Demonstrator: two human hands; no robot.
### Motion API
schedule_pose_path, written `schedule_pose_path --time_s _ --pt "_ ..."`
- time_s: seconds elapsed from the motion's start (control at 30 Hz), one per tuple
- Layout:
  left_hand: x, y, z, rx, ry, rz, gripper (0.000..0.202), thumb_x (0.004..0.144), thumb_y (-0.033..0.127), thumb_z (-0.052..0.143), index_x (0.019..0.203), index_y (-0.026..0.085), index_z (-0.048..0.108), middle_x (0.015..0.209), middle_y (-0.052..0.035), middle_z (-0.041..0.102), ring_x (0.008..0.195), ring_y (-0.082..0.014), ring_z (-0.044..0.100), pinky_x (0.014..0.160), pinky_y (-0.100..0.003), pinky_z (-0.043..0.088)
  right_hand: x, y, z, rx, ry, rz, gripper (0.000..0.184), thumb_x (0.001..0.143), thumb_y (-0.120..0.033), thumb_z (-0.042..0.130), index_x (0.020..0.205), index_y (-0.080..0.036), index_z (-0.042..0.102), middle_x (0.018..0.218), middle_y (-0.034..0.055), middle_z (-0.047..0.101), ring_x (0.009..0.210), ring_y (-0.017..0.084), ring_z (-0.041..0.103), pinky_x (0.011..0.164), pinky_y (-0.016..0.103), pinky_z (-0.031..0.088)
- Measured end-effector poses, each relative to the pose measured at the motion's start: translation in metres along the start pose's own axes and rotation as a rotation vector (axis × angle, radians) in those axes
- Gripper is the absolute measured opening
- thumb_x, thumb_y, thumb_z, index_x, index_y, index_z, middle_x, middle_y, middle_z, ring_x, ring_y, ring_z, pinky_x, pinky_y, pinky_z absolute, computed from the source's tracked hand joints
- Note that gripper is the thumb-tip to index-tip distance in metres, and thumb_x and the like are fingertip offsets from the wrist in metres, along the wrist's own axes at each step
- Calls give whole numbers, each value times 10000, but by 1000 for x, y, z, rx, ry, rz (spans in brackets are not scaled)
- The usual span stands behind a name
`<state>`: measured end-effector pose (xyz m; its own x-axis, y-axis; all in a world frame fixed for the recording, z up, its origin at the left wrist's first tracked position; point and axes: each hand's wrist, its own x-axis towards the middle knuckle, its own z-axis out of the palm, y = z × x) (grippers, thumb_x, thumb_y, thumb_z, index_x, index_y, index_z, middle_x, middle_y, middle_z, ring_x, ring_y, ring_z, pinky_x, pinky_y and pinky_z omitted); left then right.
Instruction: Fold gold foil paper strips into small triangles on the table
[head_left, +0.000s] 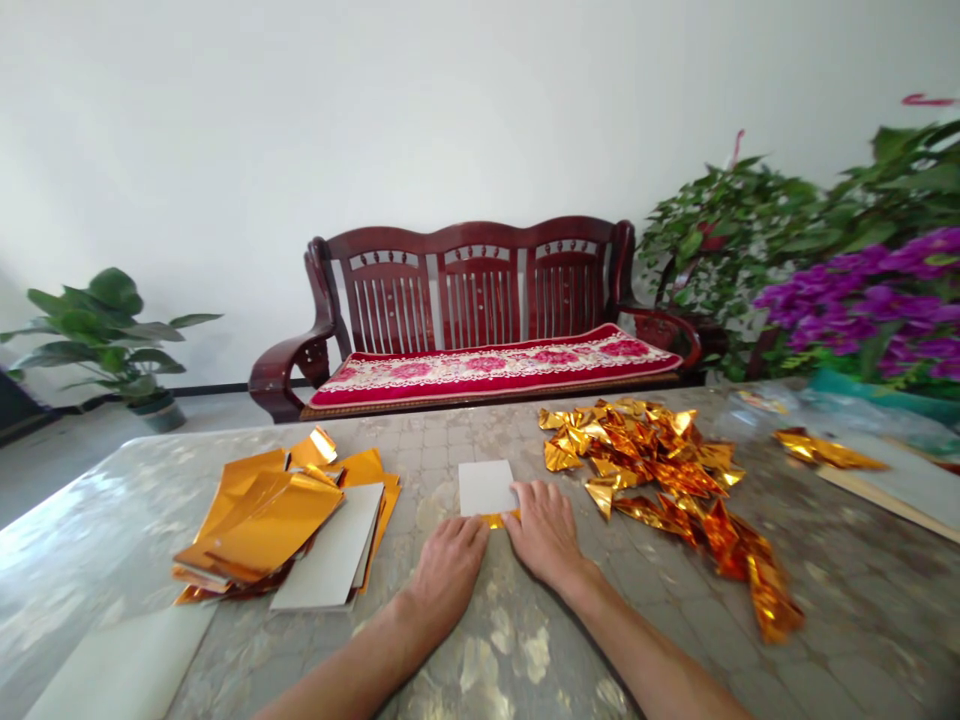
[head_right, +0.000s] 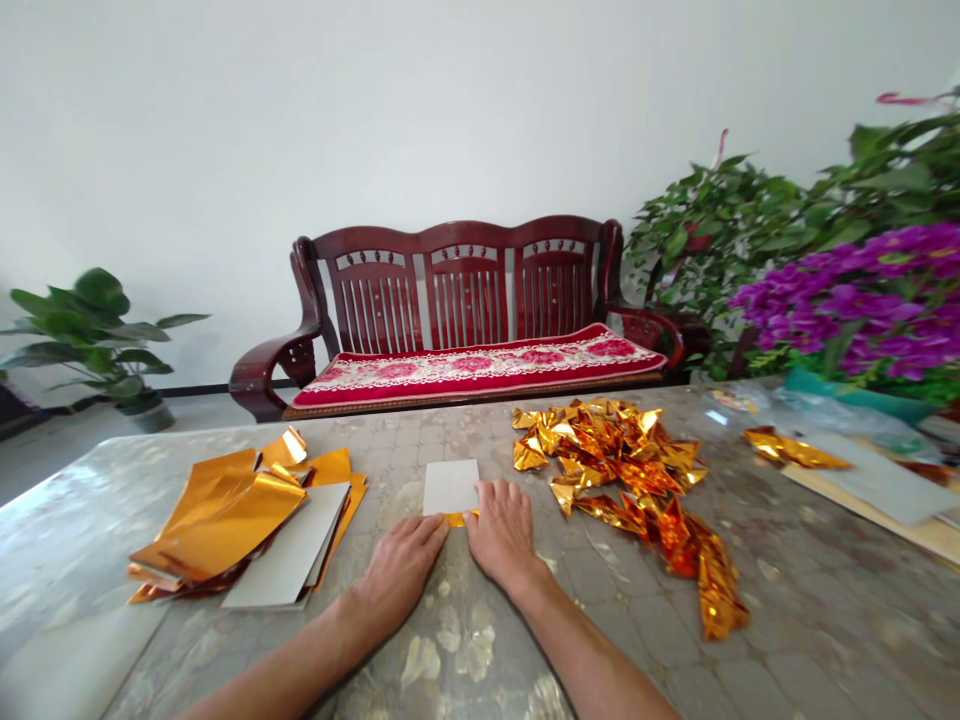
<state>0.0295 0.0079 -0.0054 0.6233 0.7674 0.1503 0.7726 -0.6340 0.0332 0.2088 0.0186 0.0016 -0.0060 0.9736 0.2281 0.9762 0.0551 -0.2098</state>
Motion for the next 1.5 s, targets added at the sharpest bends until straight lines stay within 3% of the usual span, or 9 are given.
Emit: schedule_pose_path --time_s 0.23,0.43,0.53,0.67,0.97,1.33,1.5 --pt "-17 -9 5 21 38 -52 409 904 58 429 1273 184 555 1301 -100 595 1188 -242 541 1007 -386 441 0 14 0 -16 12 12 310 899 -331 574 1192 -232 591 1137 102 603 1064 296 493 883 397 336" --pt "-16 -2 -1 36 -22 -134 316 926 99 415 1159 187 610 1096 -94 625 1002 -245 580 884 -386 481 1 23 3 31 48 38 183 934 -262 506 1044 -237 650 1063 67 636 1017 254 518 847 359 344" --pt "-18 6 -1 36 -3 -164 317 933 119 415 1171 215 601 1062 -80 602 978 -235 562 867 -374 472 1 23 1 52 62 30 196 954 -293 477 953 -240 666 1012 56 647 991 242 525 834 353 345" --pt "-19 18 1 18 -5 -183 312 919 106 434 1162 221 592 1033 -71 583 971 -238 540 855 -372 461 -1 17 -1 100 64 -2 178 933 -354 534 969 -245 671 1032 49 651 992 238 528 841 352 349" --pt "-15 28 -1 -49 -22 -170 334 866 70 475 1141 227 582 1063 -64 571 1004 -246 518 851 -360 451 2 8 4 201 50 32 197 886 -391 607 983 -241 690 1058 50 656 1012 237 540 871 349 351" --pt "-4 49 12 -196 -18 -54 373 824 42 482 1128 218 610 1119 -63 591 1025 -250 497 937 -384 446 0 2 2 294 21 27 93 833 -280 620 777 -243 685 953 14 666 966 215 534 849 328 348" --pt "-6 48 4 -304 39 -65 380 814 13 467 1073 233 638 1088 -38 611 1007 -218 510 930 -348 448 -1 4 7 276 73 9 136 850 -275 598 953 -237 679 1023 44 663 997 236 529 871 348 350"
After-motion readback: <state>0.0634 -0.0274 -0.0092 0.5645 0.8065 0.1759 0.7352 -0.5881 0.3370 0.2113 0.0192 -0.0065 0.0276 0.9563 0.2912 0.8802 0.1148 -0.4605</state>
